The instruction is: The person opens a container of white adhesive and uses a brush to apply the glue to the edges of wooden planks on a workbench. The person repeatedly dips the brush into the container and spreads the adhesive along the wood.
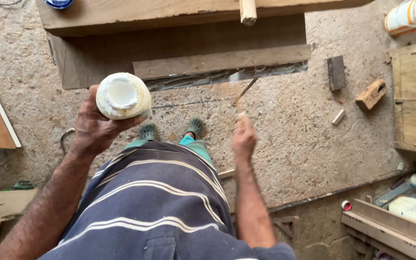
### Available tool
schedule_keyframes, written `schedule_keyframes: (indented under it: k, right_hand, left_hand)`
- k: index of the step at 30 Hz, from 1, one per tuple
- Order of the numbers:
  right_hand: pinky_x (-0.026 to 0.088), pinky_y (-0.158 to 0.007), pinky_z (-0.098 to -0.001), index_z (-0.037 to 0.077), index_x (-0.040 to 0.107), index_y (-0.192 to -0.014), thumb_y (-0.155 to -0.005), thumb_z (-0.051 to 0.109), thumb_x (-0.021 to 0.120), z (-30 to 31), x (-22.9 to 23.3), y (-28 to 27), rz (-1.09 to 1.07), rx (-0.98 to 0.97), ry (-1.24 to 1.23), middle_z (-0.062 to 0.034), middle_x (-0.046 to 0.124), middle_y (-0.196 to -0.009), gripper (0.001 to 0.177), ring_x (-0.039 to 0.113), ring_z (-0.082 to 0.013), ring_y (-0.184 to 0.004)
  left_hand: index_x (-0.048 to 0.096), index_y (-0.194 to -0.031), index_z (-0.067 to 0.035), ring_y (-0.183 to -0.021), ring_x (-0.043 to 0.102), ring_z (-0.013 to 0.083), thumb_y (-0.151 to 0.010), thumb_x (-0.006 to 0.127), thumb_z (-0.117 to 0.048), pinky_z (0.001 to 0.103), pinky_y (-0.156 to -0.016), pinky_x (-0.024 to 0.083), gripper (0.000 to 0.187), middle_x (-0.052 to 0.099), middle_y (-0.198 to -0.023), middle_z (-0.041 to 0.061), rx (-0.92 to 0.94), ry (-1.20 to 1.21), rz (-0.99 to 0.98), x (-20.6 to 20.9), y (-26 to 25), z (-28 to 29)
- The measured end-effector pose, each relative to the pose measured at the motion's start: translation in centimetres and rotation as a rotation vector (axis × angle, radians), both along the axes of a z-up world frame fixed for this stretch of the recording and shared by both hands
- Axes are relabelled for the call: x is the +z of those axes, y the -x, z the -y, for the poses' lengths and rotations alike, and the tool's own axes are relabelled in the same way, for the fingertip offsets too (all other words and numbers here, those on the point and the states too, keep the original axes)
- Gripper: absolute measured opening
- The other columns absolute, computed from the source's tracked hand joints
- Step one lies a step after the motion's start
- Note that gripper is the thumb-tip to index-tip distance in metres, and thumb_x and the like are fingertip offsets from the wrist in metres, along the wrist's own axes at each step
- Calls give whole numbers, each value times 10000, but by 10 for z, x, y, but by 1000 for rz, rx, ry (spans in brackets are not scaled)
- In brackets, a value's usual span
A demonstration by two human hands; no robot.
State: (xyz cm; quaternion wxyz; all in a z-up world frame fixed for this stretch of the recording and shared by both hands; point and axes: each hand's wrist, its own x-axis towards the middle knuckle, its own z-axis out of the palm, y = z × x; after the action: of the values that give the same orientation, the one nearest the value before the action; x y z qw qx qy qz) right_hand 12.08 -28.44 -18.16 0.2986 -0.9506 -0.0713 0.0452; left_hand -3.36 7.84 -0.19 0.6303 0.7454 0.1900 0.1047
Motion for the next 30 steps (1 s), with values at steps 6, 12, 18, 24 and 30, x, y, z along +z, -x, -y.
schedule_keyframes:
  k: [6, 12, 18, 24, 30]
  right_hand:
    - [458, -343, -182, 119, 571, -1434, -1058, 148, 492, 9, 9, -50, -466, -325, -499, -82, 693, -893, 386, 570, -64, -531]
    - [410, -326, -193, 95, 575, -1454, -1058, 146, 506, 7, 20, -31, -641, -456, -641, -99, 689, -858, 405, 520, -74, -489]
    - [393, -338, -195, 66, 576, -1422, -1088, 186, 489, 11, 15, -36, -603, -424, -623, -76, 661, -846, 366, 497, -77, -495]
    - [459, -363, -220, 67, 568, -1419, -1071, 185, 466, 15, 17, -5, -343, -332, -337, -77, 705, -897, 381, 587, -94, -561]
    - [551, -435, -216, 68, 469, -1454, -1068, 114, 434, -5, -1, -51, -426, -400, -589, -105, 692, -989, 390, 666, -103, -659]
  left_hand:
    - [508, -1320, -38, -1184, 695, 189, -803, 902, -177, 355, -1002, 627, 665, 699, -1237, 109, 27, 88, -3, -2, -2, 4]
    - [496, -1365, -39, -1197, 693, 193, -798, 899, -180, 356, -1016, 620, 710, 699, -1257, 118, 43, 34, -9, -3, 0, 5]
    - [494, -1365, -32, -1199, 691, 197, -808, 898, -142, 362, -1019, 624, 697, 693, -1271, 131, 48, 63, -15, -4, 1, 3]
    - [484, -1356, -30, -1201, 693, 198, -807, 890, -122, 363, -1018, 630, 689, 692, -1266, 135, 54, 64, 9, 0, -4, 4]
    - [485, -1340, -43, -1176, 698, 184, -779, 893, -139, 350, -979, 637, 700, 695, -1241, 115, 37, 80, -64, 5, -10, 8]
